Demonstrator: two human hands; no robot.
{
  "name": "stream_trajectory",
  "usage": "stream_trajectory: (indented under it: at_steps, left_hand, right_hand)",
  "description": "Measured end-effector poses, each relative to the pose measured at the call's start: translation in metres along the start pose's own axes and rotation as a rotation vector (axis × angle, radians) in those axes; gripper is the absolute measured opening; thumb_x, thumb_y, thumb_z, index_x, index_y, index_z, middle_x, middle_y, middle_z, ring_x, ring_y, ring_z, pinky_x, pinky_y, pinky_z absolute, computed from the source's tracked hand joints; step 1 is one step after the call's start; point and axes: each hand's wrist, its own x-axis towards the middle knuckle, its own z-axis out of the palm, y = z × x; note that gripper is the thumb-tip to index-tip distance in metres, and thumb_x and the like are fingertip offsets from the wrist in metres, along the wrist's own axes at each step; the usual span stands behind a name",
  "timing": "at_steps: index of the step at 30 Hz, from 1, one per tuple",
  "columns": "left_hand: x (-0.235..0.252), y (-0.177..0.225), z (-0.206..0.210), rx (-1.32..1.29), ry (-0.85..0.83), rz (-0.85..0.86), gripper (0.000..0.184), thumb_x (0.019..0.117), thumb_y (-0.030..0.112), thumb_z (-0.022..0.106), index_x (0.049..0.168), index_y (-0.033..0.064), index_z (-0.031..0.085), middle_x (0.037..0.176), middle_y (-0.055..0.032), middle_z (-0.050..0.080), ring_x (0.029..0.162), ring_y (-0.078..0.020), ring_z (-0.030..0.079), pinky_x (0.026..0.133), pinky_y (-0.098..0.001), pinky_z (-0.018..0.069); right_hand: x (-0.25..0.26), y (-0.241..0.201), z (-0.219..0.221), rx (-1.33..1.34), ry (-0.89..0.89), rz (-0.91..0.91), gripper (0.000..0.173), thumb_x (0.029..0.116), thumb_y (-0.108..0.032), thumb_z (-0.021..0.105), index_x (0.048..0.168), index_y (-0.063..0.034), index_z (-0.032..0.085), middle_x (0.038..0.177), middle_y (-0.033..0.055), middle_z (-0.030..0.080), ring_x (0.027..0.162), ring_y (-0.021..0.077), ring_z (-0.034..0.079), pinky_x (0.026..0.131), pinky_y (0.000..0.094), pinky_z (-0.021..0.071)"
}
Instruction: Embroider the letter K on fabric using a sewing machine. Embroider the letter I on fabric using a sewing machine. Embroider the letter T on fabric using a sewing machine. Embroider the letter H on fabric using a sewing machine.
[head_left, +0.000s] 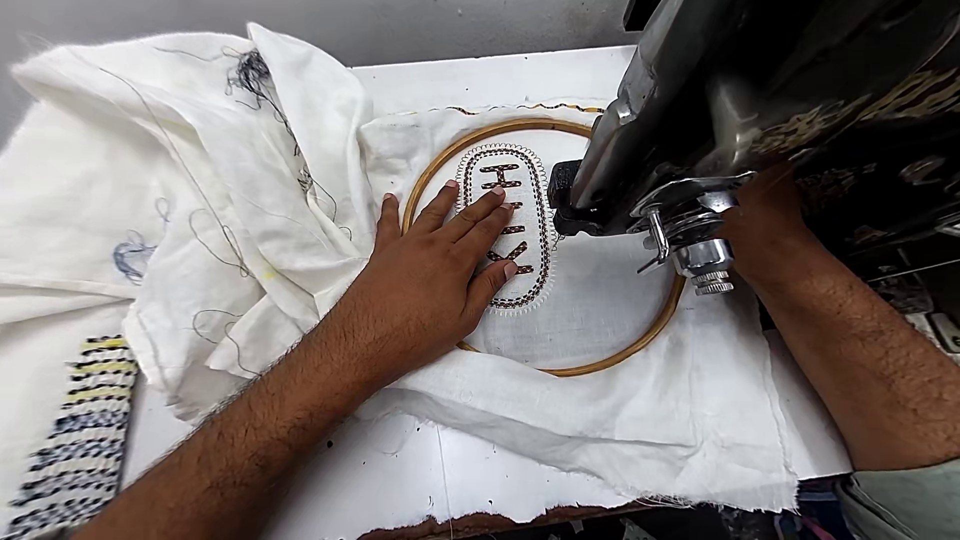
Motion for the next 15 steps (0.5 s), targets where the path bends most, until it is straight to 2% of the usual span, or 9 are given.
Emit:
stream_trajectory:
  at_steps: [1,4,7,10,14,15]
  left_hand:
    - [0.0001,-0.0005,-0.0001,0.002,-0.002,-0.002,0.062,0.1079,0.054,0.028,0.159,0.0226,0.042,0.167,0.0059,0.035,0.157,-0.0285,0.026,0.117,-0.0765,0.0136]
    - [0.0013,-0.0049,0.0022,0.017,0.01,-0.007,0.064,0.1065,0.058,0.025,0.158,0.0245,0.044,0.165,0.006,0.038,0.155,-0.0308,0.029,0.114,-0.0795,0.0153]
    - [0.0011,-0.0059,0.0009,0.019,0.002,-0.015,0.065,0.1062,0.058,0.025,0.159,0.0248,0.043,0.166,0.0055,0.037,0.156,-0.0316,0.028,0.114,-0.0799,0.015]
    - [0.0013,-0.0061,0.0012,0.018,0.007,-0.021,0.065,0.1063,0.058,0.025,0.158,0.0248,0.044,0.166,0.006,0.037,0.155,-0.0312,0.029,0.114,-0.0798,0.0149]
    - [0.0029,-0.0058,0.0023,0.023,0.018,-0.016,0.065,0.1065,0.058,0.025,0.158,0.024,0.045,0.166,0.0064,0.037,0.155,-0.0308,0.029,0.114,-0.08,0.0149]
    - [0.0034,-0.0058,0.0033,0.02,0.026,-0.011,0.065,0.1065,0.058,0.025,0.158,0.0236,0.045,0.165,0.0057,0.038,0.155,-0.031,0.03,0.114,-0.08,0.0146]
  right_hand:
    - [-0.0005,-0.0009,-0.0002,0.016,-0.004,0.015,0.037,0.0883,-0.022,0.069,0.117,0.0009,0.062,0.107,0.0074,0.062,0.104,-0.0013,0.055,0.092,0.0182,0.043]
    - [-0.0017,0.0021,0.0023,0.053,0.017,-0.008,0.04,0.0888,-0.023,0.07,0.118,0.002,0.062,0.107,0.0073,0.062,0.104,-0.0032,0.056,0.091,0.016,0.0436]
    - [-0.0021,0.0003,0.0028,0.03,0.003,0.003,0.041,0.0903,-0.023,0.069,0.118,0.0054,0.061,0.109,0.0132,0.063,0.105,0.0032,0.056,0.092,0.0214,0.0438]
    - [-0.0013,0.0028,0.0044,0.041,0.002,-0.013,0.038,0.0909,-0.024,0.069,0.117,0.0025,0.062,0.106,0.0085,0.062,0.103,-0.0013,0.055,0.091,0.0175,0.0438]
    - [0.0007,0.0055,0.0046,0.055,0.005,-0.021,0.038,0.0901,-0.025,0.07,0.116,0.002,0.063,0.105,0.0084,0.063,0.102,-0.0006,0.056,0.09,0.0189,0.0441]
    - [0.001,0.0056,0.0037,0.051,0.005,-0.024,0.039,0.0901,-0.026,0.07,0.116,0.0011,0.063,0.105,0.0065,0.063,0.103,-0.0028,0.056,0.091,0.0167,0.044]
